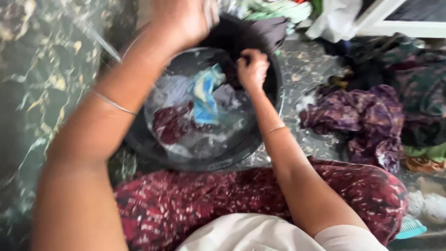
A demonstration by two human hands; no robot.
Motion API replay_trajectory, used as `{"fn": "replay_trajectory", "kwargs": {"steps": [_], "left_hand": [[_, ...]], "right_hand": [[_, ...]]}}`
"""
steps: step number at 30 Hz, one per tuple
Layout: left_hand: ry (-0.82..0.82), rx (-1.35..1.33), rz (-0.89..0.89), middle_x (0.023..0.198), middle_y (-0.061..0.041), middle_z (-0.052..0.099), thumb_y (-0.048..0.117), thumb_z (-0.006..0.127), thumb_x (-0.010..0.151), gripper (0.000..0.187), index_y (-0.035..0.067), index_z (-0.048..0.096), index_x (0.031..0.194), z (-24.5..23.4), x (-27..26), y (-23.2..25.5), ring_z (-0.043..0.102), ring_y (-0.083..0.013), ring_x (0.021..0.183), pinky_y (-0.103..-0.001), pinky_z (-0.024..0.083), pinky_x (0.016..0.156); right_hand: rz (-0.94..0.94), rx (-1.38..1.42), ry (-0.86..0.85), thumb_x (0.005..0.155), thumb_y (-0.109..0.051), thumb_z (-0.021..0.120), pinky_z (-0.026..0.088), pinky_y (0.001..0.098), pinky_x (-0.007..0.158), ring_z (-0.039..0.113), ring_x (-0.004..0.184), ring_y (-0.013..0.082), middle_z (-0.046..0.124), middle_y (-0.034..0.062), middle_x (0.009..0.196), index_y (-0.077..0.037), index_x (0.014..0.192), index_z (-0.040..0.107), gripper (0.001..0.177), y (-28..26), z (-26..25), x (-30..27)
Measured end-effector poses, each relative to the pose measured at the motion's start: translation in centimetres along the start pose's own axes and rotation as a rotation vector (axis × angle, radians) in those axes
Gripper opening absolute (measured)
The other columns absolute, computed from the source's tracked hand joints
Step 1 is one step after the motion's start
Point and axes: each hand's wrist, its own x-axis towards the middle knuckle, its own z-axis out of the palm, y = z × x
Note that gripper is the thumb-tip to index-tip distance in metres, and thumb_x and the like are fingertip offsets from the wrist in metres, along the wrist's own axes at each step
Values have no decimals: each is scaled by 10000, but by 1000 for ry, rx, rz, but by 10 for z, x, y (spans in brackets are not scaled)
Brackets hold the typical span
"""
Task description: The person washes several pieces of clothing by hand on the floor, using soap and a brush to scrub a black garment, then a purple patterned garment, before placing multiple items into a basin under running water.
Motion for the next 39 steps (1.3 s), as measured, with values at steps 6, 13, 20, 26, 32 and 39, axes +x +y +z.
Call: {"fn": "replay_trajectory", "kwargs": {"steps": [6,13,20,26,32,39], "left_hand": [[-502,50,-283,1650,-113,334,698,668,836,928,185,391,1558,132,21,-10,306,-439,1506,-865,130,1090],[-363,-281,-286,1600,-148,414,750,559,874,899,184,423,1559,197,65,-64,372,-371,1496,-624,286,1204],[-304,-969,-359,1726,-37,244,722,464,867,965,322,186,1701,128,72,-54,219,-338,1534,-695,305,1040],[-555,-596,76,1616,-90,432,287,848,680,979,211,395,1544,110,48,-91,376,-258,1478,-415,328,1174],[-558,411,-95,1365,-135,672,234,697,892,372,136,743,1248,251,-37,-149,643,-350,1263,-525,537,976],[-692,243,-137,1424,-46,610,293,929,661,666,268,702,1287,197,6,-106,510,-314,1368,-585,357,1121]], "right_hand": [[813,84,-62,812,-558,840,428,535,1019,510,1251,413,537,191,1339,-101,1343,558,755,60,-51,110],[695,741,-179,835,-288,758,520,462,748,639,824,244,733,104,901,32,999,722,361,138,34,129],[-239,247,164,823,-75,661,441,458,520,527,557,368,557,173,665,-60,779,611,68,-60,35,42],[-459,306,-546,666,-148,733,512,522,810,659,982,379,718,126,957,-60,1006,740,352,-200,-54,-36],[65,328,-732,808,-281,788,581,353,781,753,833,208,758,68,886,-139,997,765,237,-150,-91,11],[88,-364,-10,832,-458,753,512,530,895,650,1001,433,712,204,1052,-69,1084,699,467,13,-79,59]]}}
